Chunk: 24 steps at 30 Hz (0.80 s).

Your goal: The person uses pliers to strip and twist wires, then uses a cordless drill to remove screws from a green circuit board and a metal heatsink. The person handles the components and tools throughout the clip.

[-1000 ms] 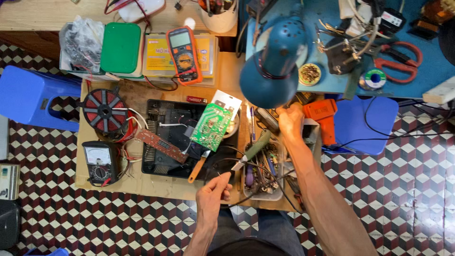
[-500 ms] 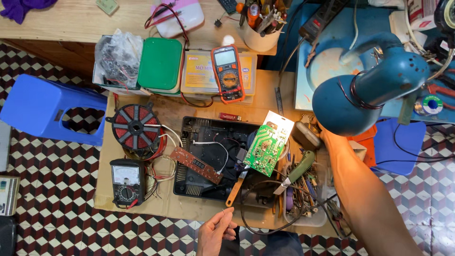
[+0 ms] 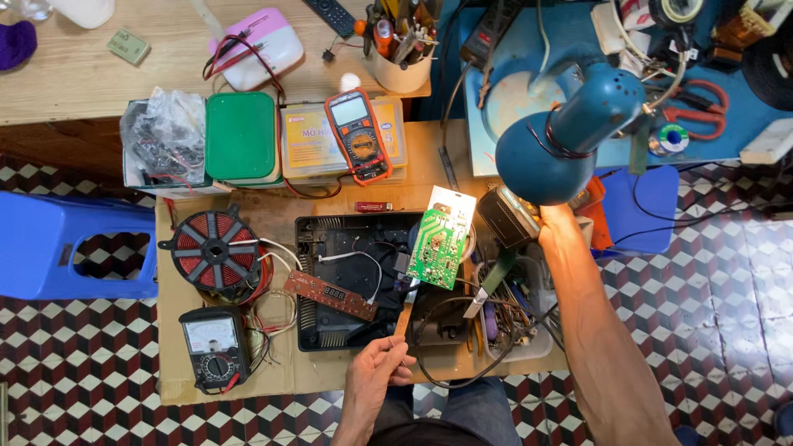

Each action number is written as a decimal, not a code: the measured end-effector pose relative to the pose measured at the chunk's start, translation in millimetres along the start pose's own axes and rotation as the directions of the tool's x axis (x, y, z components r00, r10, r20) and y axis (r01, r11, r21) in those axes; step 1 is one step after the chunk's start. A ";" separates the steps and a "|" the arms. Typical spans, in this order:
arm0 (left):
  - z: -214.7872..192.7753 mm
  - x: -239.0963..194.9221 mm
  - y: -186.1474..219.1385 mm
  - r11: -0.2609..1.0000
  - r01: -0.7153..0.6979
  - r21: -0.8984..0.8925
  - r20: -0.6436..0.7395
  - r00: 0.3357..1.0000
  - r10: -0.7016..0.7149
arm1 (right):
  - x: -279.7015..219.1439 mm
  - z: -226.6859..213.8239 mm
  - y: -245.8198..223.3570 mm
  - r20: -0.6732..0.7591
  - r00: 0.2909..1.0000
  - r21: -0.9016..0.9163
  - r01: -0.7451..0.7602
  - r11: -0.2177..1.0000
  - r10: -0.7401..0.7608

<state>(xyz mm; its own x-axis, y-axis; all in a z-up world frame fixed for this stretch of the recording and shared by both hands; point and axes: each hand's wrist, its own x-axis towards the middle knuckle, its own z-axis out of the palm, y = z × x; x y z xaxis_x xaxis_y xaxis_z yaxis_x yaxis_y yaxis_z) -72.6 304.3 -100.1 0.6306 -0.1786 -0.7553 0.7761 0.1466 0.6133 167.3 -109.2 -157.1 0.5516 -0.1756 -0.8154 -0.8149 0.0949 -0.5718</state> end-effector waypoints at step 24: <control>2.6 -23.4 -18.3 0.919 -0.386 -0.076 -0.181 0.912 0.369 | -357.3 -12.1 225.9 -0.482 0.578 0.316 0.816 0.485 -0.659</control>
<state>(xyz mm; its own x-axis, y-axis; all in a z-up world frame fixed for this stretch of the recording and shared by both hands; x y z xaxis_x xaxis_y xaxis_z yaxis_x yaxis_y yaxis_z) -101.6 303.3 -93.1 0.8608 0.0668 -0.5045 0.4697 0.2774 0.8381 -216.1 -36.9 6.2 0.7698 -0.6363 -0.0509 0.1110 0.2119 -0.9710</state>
